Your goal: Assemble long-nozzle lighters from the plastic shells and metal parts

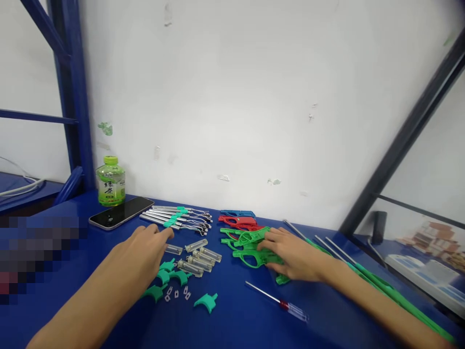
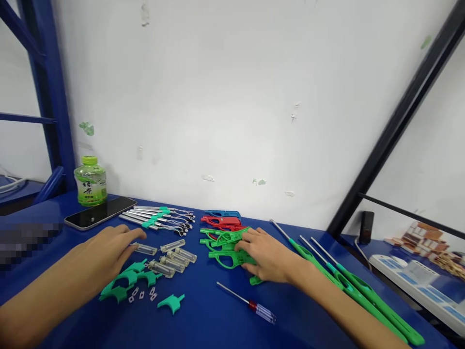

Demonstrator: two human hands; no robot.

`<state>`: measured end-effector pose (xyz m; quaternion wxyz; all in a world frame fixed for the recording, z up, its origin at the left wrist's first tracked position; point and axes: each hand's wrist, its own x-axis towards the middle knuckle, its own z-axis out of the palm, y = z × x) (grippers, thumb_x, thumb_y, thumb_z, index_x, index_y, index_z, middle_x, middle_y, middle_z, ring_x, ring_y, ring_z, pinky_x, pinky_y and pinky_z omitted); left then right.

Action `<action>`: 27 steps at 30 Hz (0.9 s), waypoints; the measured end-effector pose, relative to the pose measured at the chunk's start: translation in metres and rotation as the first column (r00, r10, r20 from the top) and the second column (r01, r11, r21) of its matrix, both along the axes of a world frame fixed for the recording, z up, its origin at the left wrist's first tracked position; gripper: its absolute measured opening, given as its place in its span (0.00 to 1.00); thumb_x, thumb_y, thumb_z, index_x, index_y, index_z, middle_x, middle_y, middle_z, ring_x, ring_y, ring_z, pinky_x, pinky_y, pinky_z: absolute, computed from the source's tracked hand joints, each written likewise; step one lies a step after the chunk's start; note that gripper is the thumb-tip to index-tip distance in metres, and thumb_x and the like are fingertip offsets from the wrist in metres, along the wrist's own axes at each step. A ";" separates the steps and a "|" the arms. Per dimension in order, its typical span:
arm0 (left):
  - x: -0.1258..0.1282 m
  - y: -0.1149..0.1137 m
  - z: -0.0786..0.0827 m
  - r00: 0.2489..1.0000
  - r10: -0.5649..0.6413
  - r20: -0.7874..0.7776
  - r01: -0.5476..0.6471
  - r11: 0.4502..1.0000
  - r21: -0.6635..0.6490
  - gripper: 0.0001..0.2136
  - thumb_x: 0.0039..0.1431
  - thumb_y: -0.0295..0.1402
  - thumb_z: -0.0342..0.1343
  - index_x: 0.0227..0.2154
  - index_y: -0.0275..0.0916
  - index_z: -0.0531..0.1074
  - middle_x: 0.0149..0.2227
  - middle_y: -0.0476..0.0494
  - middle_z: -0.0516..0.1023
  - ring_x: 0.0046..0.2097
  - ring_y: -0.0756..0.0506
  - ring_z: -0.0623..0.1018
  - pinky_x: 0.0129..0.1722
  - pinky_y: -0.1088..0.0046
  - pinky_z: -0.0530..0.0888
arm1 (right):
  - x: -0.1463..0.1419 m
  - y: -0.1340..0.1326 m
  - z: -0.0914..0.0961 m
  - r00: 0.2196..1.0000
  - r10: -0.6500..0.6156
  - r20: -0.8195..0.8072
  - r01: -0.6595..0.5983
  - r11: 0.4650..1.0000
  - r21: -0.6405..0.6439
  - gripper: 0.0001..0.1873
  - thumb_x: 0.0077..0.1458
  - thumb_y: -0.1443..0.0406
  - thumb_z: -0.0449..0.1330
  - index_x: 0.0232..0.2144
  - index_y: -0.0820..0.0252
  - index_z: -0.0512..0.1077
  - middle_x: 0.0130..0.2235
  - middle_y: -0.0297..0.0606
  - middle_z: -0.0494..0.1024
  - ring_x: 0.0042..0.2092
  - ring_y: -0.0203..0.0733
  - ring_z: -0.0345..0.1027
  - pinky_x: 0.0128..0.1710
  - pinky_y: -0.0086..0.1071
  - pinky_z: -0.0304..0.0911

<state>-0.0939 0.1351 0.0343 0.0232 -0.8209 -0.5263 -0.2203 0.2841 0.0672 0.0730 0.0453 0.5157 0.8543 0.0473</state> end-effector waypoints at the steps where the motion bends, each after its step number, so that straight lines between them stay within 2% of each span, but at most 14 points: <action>1: 0.001 0.001 -0.001 1.000 0.013 -0.028 -0.014 1.000 -0.010 0.24 0.71 0.27 0.38 0.49 0.39 0.82 0.42 0.33 0.82 0.46 0.31 0.80 0.35 0.61 0.75 | 0.000 0.001 0.000 1.000 0.002 0.004 -0.002 1.000 0.002 0.17 0.64 0.63 0.66 0.55 0.55 0.78 0.51 0.45 0.81 0.56 0.57 0.75 0.65 0.55 0.63; 7: 0.008 -0.002 0.000 0.978 0.079 -0.194 -0.092 0.994 -0.060 0.17 0.70 0.25 0.48 0.50 0.42 0.81 0.44 0.37 0.82 0.49 0.35 0.81 0.41 0.64 0.78 | -0.004 0.003 -0.003 0.999 0.010 0.032 -0.010 1.000 0.002 0.18 0.64 0.63 0.66 0.56 0.58 0.76 0.52 0.47 0.81 0.55 0.58 0.76 0.64 0.57 0.64; 11: 0.013 -0.001 0.017 0.962 0.084 -0.259 -0.114 0.988 -0.104 0.13 0.73 0.35 0.59 0.56 0.40 0.76 0.52 0.39 0.80 0.53 0.38 0.81 0.49 0.57 0.80 | -0.010 0.003 -0.003 0.999 0.028 0.044 -0.028 1.000 -0.002 0.17 0.64 0.64 0.65 0.55 0.59 0.76 0.51 0.48 0.81 0.55 0.58 0.75 0.63 0.57 0.65; 13: 0.018 0.010 0.032 0.957 0.080 -0.278 -0.121 0.984 -0.132 0.17 0.72 0.41 0.62 0.57 0.40 0.74 0.58 0.39 0.78 0.54 0.40 0.81 0.53 0.54 0.81 | -0.013 0.005 -0.003 0.998 0.049 0.051 -0.048 0.999 -0.009 0.16 0.63 0.66 0.66 0.52 0.59 0.77 0.49 0.47 0.81 0.54 0.57 0.76 0.62 0.56 0.66; 16: 0.024 0.035 0.053 0.953 0.078 -0.292 -0.131 0.978 -0.164 0.18 0.72 0.42 0.62 0.59 0.39 0.73 0.59 0.38 0.77 0.54 0.39 0.81 0.53 0.53 0.81 | -0.017 0.006 -0.001 0.995 0.080 0.063 -0.079 0.997 -0.007 0.15 0.62 0.67 0.66 0.51 0.59 0.77 0.48 0.45 0.81 0.53 0.57 0.77 0.60 0.54 0.68; 18: 0.024 0.050 0.060 0.953 0.075 -0.293 -0.130 0.976 -0.173 0.19 0.72 0.42 0.62 0.59 0.39 0.73 0.59 0.38 0.77 0.55 0.39 0.80 0.54 0.52 0.81 | -0.018 0.005 0.002 0.994 0.089 0.066 -0.090 0.996 0.013 0.16 0.62 0.68 0.66 0.52 0.59 0.77 0.49 0.45 0.81 0.54 0.57 0.77 0.59 0.55 0.69; 20: 0.022 0.060 0.059 0.952 0.072 -0.299 -0.136 0.971 -0.197 0.19 0.72 0.42 0.62 0.59 0.39 0.73 0.59 0.38 0.77 0.55 0.39 0.80 0.54 0.53 0.81 | -0.018 0.002 0.006 0.994 0.090 0.063 -0.092 0.995 0.042 0.17 0.63 0.67 0.67 0.53 0.58 0.76 0.50 0.45 0.81 0.54 0.58 0.77 0.58 0.57 0.69; 27: 0.007 0.077 0.034 0.956 0.070 -0.284 -0.143 0.959 -0.245 0.19 0.71 0.42 0.62 0.59 0.40 0.73 0.59 0.38 0.77 0.55 0.39 0.80 0.53 0.53 0.81 | -0.021 -0.028 0.019 0.994 0.103 0.034 -0.106 0.987 0.119 0.15 0.66 0.66 0.63 0.55 0.54 0.73 0.52 0.42 0.79 0.53 0.57 0.77 0.57 0.59 0.70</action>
